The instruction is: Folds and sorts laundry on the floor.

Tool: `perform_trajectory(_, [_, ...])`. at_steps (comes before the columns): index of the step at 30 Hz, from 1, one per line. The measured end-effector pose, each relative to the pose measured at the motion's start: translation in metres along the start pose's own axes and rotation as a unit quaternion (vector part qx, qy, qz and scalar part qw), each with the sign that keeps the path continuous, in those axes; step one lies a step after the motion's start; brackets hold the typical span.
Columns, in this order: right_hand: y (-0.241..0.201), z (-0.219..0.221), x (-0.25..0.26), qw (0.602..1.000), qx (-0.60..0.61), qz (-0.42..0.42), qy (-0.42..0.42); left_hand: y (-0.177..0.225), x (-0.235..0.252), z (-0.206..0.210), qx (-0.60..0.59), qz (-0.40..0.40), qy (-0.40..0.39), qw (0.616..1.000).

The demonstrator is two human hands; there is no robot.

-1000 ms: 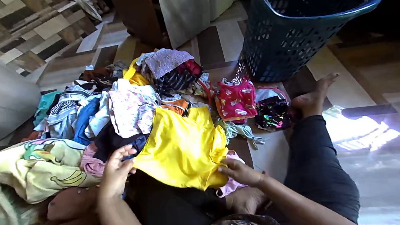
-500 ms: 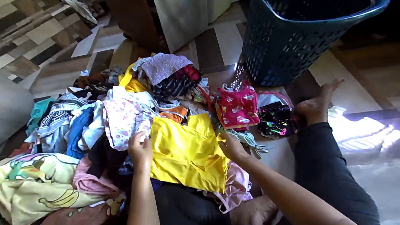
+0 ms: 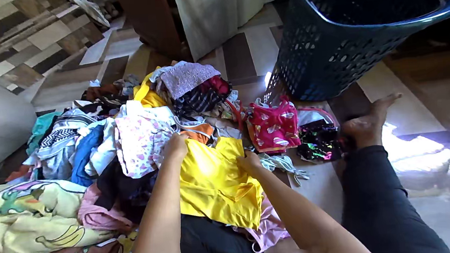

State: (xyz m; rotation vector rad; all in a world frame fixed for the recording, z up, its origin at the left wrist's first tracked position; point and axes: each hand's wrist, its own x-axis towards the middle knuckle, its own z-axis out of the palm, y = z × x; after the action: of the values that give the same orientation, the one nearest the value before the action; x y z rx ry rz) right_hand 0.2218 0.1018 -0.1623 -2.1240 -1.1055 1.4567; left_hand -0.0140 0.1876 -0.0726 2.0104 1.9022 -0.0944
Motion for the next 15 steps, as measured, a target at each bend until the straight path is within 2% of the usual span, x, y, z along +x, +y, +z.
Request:
perform_trajectory(4, [-0.002,-0.01,-0.009,0.995,0.095,-0.015,0.025,-0.007,-0.012,-0.013,-0.043,0.014,0.061,0.997])
perform_trajectory(8, [0.016,-0.017,-0.034,0.953,0.248,-0.149,0.088,-0.025,-0.039,-0.021,-0.112,0.101,0.167,0.974])
perform_trajectory(11, [0.051,-0.021,-0.067,0.941,0.26,-0.216,0.025,-0.044,-0.075,-0.018,-0.13,0.148,0.218,0.956])
perform_trajectory(13, [0.074,-0.021,-0.091,0.957,0.205,-0.2,-0.043,-0.059,-0.101,-0.011,-0.135,0.15,0.229,0.952])
perform_trajectory(15, [0.088,-0.021,-0.105,0.973,0.116,-0.174,-0.101,-0.066,-0.124,-0.002,-0.132,0.118,0.235,0.956])
